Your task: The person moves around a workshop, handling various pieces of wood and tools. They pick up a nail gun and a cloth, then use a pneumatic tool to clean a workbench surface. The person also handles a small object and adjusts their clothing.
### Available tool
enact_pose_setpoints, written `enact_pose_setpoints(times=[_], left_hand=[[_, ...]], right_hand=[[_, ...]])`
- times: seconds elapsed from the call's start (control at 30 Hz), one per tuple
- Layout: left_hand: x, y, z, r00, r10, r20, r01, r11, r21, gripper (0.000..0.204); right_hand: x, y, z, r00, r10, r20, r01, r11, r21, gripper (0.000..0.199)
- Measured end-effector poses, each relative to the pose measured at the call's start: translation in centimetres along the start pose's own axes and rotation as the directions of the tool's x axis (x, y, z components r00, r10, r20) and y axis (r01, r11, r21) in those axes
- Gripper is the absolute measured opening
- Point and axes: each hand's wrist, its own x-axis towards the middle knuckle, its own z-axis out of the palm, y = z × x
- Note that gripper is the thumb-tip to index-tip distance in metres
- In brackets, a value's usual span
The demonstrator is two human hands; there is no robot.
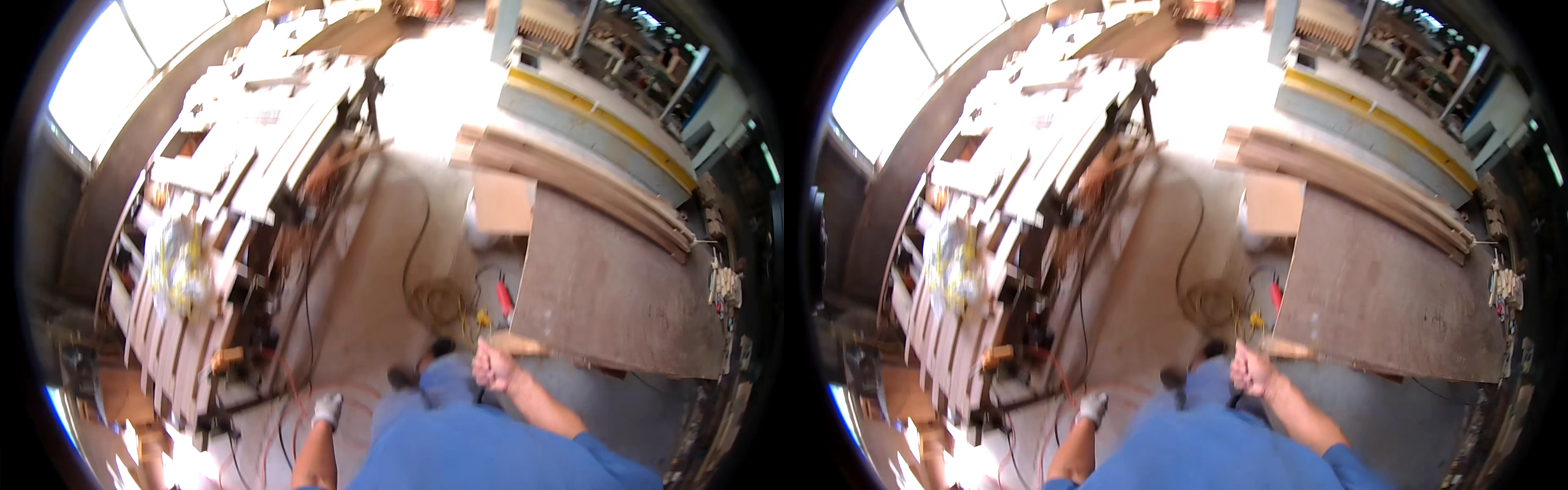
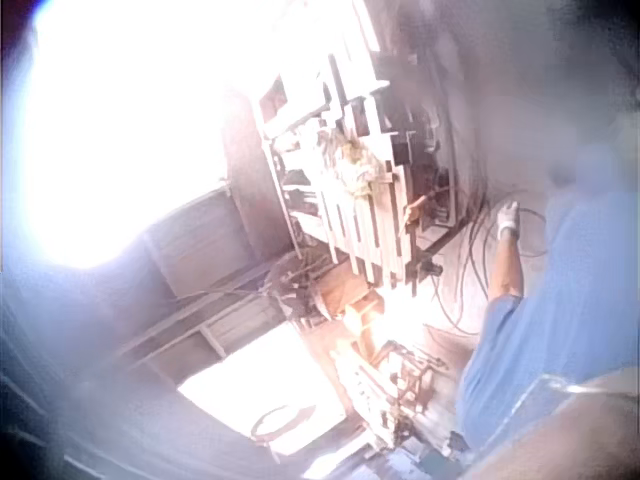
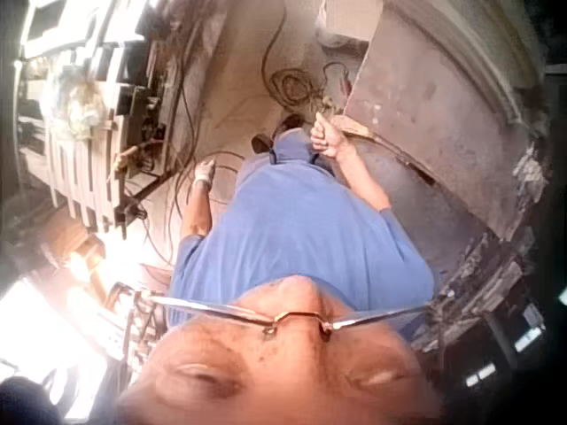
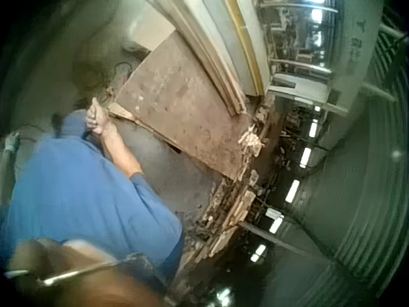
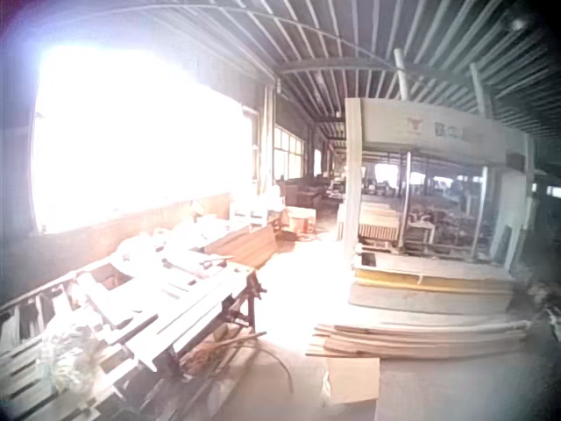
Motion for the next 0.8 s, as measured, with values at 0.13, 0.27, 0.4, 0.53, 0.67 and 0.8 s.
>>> enact_pose_setpoints(times=[0.13, 0.27, 0.4, 0.53, 0.67, 0.8], left_hand=[[9.1, 6.2, -5.8, 0.834, -0.423, 0.355, 0.511, 0.347, -0.787, 0.020], [14.1, 12.1, -11.9, 0.927, -0.315, 0.205, 0.362, 0.600, -0.714, 0.035], [17.3, 17.4, -19.9, 0.956, -0.236, 0.172, 0.291, 0.736, -0.611, 0.037], [21.3, 18.8, -22.2, 0.961, -0.175, 0.214, 0.268, 0.785, -0.558, 0.039], [24.5, 20.8, -24.7, 0.957, -0.098, 0.275, 0.224, 0.850, -0.477, 0.041], [28.9, 22.7, -26.0, 0.939, -0.066, 0.339, 0.216, 0.878, -0.427, 0.042]], right_hand=[[1.4, -3.5, 0.7, 0.993, -0.070, 0.096, 0.065, 0.997, 0.045, 0.053], [2.7, -6.8, 1.7, 0.975, -0.168, 0.145, 0.159, 0.985, 0.072, 0.054], [2.7, -8.9, 0.6, 0.947, -0.286, 0.148, 0.266, 0.954, 0.141, 0.050], [2.1, -8.9, -1.7, 0.927, -0.374, -0.037, 0.371, 0.897, 0.241, 0.041], [1.8, -8.0, -3.6, 0.916, -0.366, -0.164, 0.401, 0.842, 0.360, 0.038], [3.0, -7.3, -4.8, 0.910, -0.379, -0.165, 0.410, 0.773, 0.484, 0.046]])
